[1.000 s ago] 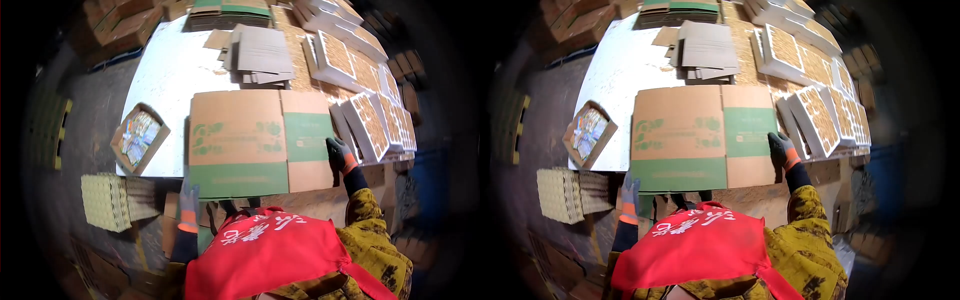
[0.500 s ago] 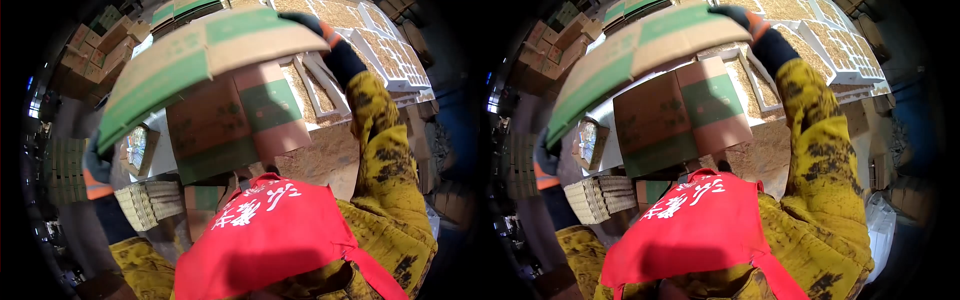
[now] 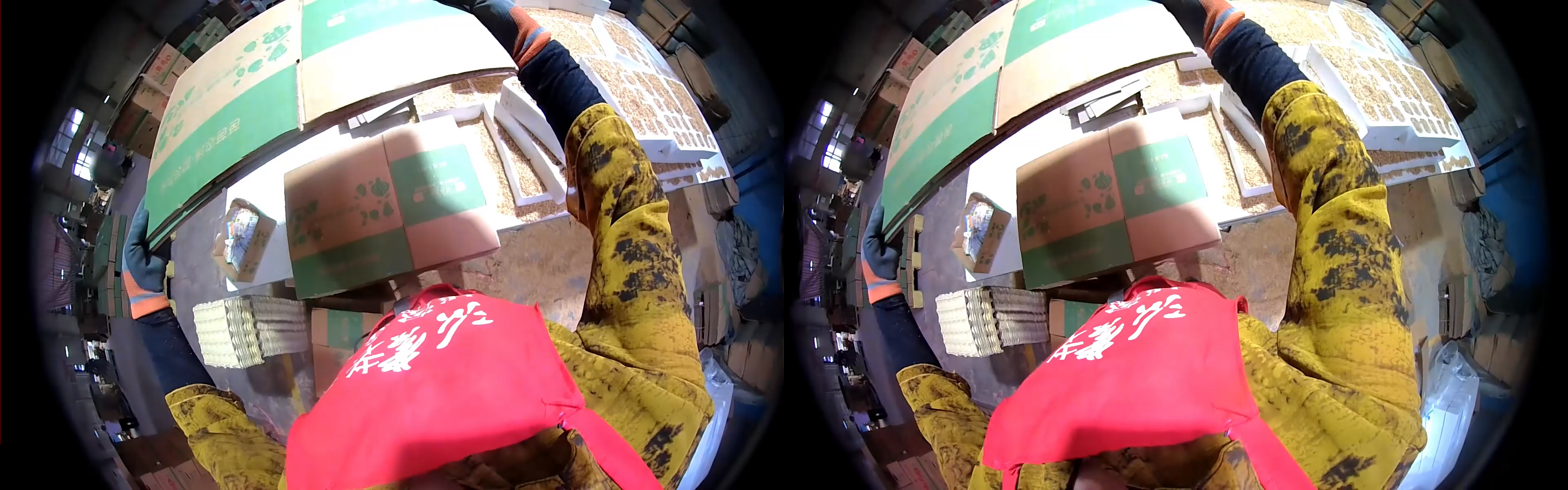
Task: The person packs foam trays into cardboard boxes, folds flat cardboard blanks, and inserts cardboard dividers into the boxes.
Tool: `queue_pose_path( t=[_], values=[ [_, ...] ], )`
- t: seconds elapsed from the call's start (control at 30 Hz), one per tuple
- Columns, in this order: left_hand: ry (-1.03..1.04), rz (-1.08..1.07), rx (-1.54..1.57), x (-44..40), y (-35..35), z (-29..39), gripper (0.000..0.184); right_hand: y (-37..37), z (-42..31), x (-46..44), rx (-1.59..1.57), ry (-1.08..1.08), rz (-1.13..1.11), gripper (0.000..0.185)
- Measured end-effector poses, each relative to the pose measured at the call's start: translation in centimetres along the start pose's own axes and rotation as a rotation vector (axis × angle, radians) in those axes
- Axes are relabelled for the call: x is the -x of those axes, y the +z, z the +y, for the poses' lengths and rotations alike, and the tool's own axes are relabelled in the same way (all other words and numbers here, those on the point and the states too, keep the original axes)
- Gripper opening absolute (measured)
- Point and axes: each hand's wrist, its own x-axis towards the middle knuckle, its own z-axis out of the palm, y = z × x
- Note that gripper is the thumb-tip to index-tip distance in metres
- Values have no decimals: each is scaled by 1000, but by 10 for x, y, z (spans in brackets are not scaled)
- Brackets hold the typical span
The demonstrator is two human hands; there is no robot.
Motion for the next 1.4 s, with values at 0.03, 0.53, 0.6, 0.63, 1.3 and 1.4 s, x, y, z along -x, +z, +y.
queue_pose_path(
  t=[0.03,0.53,0.6,0.63,1.3,1.4],
  values=[
    [15,8,12,-1,4,6,48,1,-2,1,-4,0,-5,31],
    [-913,506,781,118,149,-3,35,-151,98,45,-594,-370,406,37],
    [-1051,501,838,156,171,-29,45,-158,76,67,-551,-416,595,39],
    [-1066,495,883,170,183,-37,45,-184,82,65,-472,-490,628,46],
    [-1052,-196,245,165,252,-156,58,-34,200,125,596,103,381,65],
    [-1102,-138,507,147,266,-119,60,-67,278,119,569,447,453,81]
  ],
)
